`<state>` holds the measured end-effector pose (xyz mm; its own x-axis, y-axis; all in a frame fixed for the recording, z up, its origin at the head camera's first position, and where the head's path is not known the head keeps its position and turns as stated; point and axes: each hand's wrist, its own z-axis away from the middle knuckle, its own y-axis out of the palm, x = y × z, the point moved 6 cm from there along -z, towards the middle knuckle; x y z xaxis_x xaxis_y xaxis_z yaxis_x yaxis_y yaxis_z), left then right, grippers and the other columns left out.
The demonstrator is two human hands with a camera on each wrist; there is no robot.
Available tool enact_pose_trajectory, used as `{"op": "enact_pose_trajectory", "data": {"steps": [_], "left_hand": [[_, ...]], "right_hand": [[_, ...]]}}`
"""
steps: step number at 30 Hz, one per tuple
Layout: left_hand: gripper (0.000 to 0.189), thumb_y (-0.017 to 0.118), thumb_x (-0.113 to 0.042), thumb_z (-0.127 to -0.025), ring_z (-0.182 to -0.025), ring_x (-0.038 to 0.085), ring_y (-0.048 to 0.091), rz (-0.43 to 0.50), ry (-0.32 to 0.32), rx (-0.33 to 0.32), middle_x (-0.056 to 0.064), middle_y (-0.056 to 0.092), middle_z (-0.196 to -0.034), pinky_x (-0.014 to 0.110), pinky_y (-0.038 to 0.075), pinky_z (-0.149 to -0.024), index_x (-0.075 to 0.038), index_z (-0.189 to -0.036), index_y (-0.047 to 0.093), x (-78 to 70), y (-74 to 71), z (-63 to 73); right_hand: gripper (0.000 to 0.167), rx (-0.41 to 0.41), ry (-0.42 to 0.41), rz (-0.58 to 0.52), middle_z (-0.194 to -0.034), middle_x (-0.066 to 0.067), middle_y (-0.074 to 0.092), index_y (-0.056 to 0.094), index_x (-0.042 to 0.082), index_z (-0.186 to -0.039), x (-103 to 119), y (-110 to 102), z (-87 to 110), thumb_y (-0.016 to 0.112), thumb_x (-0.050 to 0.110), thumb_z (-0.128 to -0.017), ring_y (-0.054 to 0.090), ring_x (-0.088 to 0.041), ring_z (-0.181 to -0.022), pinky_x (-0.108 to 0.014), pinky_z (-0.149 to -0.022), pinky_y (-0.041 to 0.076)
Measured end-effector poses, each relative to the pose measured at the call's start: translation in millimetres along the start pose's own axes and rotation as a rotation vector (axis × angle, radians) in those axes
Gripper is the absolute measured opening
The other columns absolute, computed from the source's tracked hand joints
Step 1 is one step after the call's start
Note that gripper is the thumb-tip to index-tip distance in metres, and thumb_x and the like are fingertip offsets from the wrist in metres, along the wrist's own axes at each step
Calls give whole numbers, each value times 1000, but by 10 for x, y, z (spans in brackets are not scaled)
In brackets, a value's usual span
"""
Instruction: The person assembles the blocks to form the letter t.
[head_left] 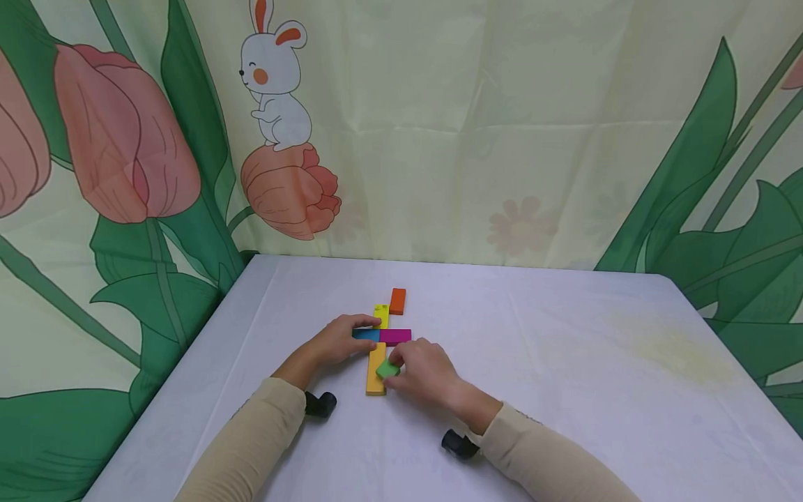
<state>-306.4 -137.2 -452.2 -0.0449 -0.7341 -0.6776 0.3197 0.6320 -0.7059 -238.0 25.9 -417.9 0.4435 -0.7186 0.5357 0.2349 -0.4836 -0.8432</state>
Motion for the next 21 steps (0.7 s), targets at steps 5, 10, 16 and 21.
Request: {"op": "enact_pose_trajectory", "data": {"steps": [5, 10, 16, 21], "left_hand": [[52, 79, -24, -88, -138, 30, 41, -3, -3, 5, 3, 56, -141, 53, 42, -106, -23, -137, 63, 2, 6, -5], [53, 80, -25, -87, -137, 30, 42, -7, -9, 6, 3, 56, -142, 53, 43, -105, -24, -137, 63, 10, 7, -19], [52, 80, -24, -87, -138, 30, 41, -2, -18, 9, 3, 56, -142, 53, 42, -106, -23, -137, 63, 21, 11, -26], [52, 80, -24, -87, -137, 30, 42, -9, -14, 3, 3, 56, -142, 53, 43, -106, -24, -137, 63, 10, 9, -21]], "right_hand": [[30, 11, -29, 31, -87, 7, 68, 75, 10, -99, 36, 25, 23, 83, 33, -81, 55, -13, -84, -30, -75, 50], [30, 29, -24, 33, -87, 8, 68, 74, 11, -99, 40, 49, 42, 84, 33, -81, 57, -12, -86, -30, -77, 50], [32, 59, -18, 38, -85, 9, 66, 73, 11, -100, 62, 81, 71, 84, 35, -81, 56, -10, -84, -30, -76, 49], [34, 76, -11, 52, -83, 10, 64, 73, 12, -99, 88, 96, 92, 84, 37, -80, 55, -8, -82, -30, -75, 48]]}}
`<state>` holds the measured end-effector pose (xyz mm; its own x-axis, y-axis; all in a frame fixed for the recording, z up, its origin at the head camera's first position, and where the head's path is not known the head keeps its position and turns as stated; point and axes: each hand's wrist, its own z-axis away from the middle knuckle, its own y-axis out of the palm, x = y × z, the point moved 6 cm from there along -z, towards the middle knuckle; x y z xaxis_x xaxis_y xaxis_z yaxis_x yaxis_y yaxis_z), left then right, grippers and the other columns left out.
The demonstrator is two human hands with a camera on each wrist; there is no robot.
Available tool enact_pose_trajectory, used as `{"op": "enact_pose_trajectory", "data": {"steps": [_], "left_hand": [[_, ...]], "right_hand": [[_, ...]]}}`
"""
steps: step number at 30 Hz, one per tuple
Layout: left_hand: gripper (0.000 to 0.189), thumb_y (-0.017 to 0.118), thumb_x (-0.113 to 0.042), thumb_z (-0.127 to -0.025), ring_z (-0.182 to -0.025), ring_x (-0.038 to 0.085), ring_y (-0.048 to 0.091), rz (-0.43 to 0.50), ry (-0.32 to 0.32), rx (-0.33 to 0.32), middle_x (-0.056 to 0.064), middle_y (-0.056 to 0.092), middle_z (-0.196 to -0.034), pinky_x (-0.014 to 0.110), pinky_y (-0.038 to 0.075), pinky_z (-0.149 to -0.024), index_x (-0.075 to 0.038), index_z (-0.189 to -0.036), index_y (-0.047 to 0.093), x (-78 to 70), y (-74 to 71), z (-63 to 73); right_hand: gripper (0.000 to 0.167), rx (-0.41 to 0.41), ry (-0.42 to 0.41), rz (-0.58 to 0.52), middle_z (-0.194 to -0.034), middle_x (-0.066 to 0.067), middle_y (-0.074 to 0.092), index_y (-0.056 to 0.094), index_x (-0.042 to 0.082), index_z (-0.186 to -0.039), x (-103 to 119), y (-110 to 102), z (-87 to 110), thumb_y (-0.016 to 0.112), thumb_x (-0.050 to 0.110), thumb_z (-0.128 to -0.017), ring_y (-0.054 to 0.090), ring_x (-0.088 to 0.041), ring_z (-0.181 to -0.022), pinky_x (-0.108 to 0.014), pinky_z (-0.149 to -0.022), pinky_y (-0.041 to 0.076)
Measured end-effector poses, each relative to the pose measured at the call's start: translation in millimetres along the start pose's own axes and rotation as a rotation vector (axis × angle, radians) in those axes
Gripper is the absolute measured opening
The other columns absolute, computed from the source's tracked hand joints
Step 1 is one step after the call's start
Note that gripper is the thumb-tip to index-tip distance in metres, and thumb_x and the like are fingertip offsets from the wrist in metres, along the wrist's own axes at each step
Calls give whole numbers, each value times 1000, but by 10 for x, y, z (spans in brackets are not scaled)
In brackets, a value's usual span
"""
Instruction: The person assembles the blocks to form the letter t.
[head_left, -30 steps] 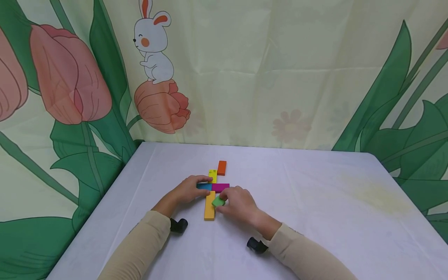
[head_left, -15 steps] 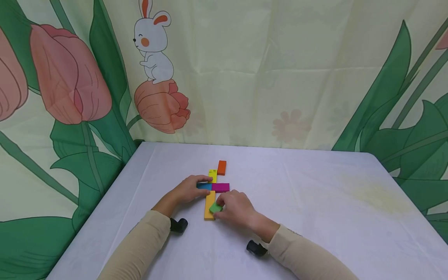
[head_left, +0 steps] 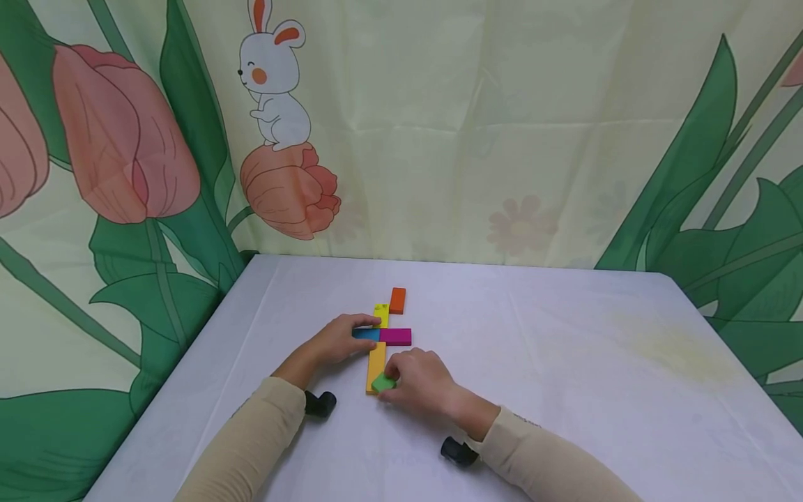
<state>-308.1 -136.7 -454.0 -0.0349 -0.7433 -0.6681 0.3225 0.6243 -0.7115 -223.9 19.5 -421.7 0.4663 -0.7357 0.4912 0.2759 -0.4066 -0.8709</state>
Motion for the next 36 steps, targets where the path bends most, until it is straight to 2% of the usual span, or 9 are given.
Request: {"op": "enact_pose_trajectory", "data": {"steps": [16, 36], "left_hand": [[54, 81, -24, -86, -137, 30, 42, -6, -2, 5, 4, 56, -142, 52, 45, -104, -24, -137, 63, 29, 8, -4], [50, 78, -24, -89, -137, 31, 42, -3, 48, 12, 3, 56, -142, 54, 39, -109, -21, -137, 63, 0, -3, 6]], "right_hand": [[36, 36, -4, -25, -79, 13, 62, 73, 13, -99, 39, 33, 46, 86, 38, -77, 54, -4, -76, -28, -73, 46], [30, 65, -18, -41, -74, 15, 57, 72, 15, -92, 100, 79, 123, 85, 38, -80, 50, -4, -73, -23, -68, 44]]}}
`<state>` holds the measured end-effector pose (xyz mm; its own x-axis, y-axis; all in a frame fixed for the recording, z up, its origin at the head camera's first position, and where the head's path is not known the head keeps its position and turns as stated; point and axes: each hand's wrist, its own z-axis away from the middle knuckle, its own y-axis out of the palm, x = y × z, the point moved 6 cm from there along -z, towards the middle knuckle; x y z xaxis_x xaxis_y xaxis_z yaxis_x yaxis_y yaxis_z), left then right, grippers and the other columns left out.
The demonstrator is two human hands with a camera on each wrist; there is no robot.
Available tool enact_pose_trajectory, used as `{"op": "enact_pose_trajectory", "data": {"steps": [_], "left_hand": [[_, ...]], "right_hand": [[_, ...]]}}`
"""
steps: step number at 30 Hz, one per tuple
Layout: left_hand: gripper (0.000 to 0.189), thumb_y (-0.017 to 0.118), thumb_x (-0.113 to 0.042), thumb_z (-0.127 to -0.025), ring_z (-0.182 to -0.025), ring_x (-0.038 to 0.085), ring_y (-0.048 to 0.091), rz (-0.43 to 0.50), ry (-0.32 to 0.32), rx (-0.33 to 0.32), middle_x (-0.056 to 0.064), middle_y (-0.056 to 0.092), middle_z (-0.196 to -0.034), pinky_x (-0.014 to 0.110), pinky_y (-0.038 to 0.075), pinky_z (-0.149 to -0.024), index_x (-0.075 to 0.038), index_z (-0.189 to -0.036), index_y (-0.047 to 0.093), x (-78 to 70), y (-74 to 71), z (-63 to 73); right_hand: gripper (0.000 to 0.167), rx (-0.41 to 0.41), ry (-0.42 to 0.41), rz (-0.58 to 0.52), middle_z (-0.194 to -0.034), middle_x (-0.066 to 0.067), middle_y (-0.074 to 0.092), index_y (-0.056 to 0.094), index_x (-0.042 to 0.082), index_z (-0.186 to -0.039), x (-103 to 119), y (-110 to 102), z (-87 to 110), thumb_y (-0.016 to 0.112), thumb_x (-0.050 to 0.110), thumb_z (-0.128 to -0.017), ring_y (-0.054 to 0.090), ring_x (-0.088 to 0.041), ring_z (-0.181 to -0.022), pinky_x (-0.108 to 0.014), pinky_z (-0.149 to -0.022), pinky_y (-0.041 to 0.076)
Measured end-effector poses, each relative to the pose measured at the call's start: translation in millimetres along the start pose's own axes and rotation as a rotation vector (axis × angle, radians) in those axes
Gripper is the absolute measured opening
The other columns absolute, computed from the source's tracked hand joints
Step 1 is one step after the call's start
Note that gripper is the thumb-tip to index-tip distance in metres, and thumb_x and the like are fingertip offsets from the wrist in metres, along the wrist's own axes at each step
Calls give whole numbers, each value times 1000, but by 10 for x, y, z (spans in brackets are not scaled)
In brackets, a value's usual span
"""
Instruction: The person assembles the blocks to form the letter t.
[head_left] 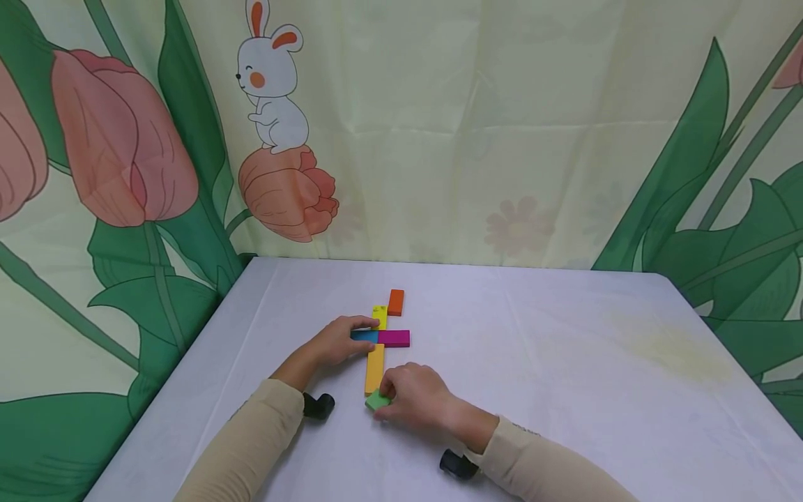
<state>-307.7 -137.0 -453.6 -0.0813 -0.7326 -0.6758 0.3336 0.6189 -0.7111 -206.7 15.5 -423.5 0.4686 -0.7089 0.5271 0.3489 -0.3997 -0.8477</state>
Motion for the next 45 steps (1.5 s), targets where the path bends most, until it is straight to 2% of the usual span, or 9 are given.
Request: {"op": "enact_pose_trajectory", "data": {"steps": [7, 24, 32, 45], "left_hand": [[52, 79, -24, -88, -137, 30, 42, 0, -7, -3, 3, 56, -142, 54, 41, -107, -22, -137, 63, 10, 8, 2], [52, 79, -24, -88, -137, 30, 42, -13, -16, -2, 3, 57, -141, 53, 41, -108, -21, -138, 62, 8, 18, 7], [51, 78, -23, -89, -137, 30, 43, -4, -16, 1, 3, 57, -141, 53, 39, -109, -21, -137, 63, 20, 20, 8], [52, 78, -24, -89, -136, 29, 43, -8, -25, 0, 2, 57, -141, 52, 41, -108, -22, -138, 62, 8, 3, -6]], "right_hand": [[29, 5, -5, 19, -71, 15, 55, 70, 16, -90, 5, 22, 15, 85, 38, -79, 49, -4, -72, -22, -67, 44], [33, 65, 53, 22, -67, 10, 52, 64, 18, -87, -52, 93, 25, 86, 42, -78, 50, -6, -67, -22, -60, 43], [35, 86, 66, 28, -82, 10, 53, 65, 17, -99, -75, 78, -3, 84, 37, -78, 51, -6, -75, -22, -64, 45], [30, 77, 20, 18, -94, 8, 58, 67, 15, -103, -25, 63, -3, 83, 27, -81, 51, -6, -81, -20, -66, 46]]}}
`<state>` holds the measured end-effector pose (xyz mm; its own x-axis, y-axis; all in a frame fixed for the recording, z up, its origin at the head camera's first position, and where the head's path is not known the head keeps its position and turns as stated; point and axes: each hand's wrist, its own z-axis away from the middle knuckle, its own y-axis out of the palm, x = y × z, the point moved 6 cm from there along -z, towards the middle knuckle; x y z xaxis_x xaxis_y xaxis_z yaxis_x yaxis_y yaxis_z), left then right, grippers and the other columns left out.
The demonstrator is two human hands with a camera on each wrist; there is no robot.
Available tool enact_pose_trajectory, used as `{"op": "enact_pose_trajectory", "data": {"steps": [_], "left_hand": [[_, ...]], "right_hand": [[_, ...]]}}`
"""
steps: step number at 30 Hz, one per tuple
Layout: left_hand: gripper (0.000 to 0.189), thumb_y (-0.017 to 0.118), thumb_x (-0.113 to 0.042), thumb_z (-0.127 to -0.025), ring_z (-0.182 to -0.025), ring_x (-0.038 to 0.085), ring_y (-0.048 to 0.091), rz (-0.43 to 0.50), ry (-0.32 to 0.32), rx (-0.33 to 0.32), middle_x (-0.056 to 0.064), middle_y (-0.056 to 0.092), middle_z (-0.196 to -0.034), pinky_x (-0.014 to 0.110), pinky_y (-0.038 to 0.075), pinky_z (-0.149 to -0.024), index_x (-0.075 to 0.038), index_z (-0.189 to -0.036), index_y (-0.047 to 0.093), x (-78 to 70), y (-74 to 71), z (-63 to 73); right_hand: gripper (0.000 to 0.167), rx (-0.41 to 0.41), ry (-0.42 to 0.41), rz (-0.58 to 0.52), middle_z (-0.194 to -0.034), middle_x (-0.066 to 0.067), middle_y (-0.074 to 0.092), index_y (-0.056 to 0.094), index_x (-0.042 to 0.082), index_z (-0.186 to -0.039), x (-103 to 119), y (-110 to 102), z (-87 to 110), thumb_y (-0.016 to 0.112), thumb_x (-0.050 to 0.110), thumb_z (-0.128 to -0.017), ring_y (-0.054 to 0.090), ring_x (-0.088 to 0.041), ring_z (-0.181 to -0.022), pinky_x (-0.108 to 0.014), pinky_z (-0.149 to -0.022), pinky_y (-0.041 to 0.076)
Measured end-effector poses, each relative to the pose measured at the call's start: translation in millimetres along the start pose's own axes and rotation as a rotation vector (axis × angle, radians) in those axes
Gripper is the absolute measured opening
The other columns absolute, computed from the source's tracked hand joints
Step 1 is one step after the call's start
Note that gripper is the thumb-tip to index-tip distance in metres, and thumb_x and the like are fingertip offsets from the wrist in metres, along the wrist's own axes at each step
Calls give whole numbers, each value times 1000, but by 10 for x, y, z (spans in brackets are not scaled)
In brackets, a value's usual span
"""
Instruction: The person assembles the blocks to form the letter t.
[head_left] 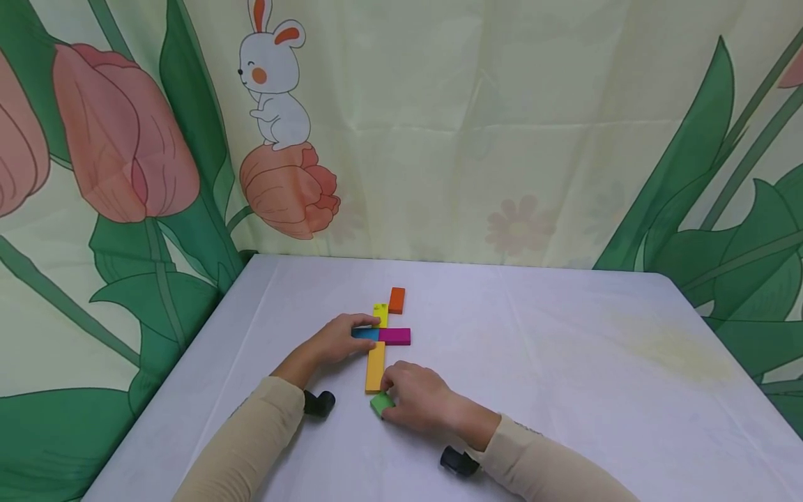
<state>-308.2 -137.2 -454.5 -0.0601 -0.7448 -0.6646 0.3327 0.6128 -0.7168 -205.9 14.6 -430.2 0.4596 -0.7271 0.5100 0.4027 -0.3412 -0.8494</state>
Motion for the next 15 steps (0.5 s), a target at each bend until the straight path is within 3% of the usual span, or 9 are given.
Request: {"op": "enact_pose_trajectory", "data": {"steps": [15], "left_hand": [[52, 78, -25, -89, -137, 30, 42, -13, -10, -2, 4, 55, -142, 53, 40, -108, -23, -138, 62, -5, -7, -2]], "right_hand": [[33, 1, 48, -48, -88, 9, 56, 65, 15, -104, -14, -6, -14, 85, 28, -80, 52, -7, -80, -22, -67, 47]]}}
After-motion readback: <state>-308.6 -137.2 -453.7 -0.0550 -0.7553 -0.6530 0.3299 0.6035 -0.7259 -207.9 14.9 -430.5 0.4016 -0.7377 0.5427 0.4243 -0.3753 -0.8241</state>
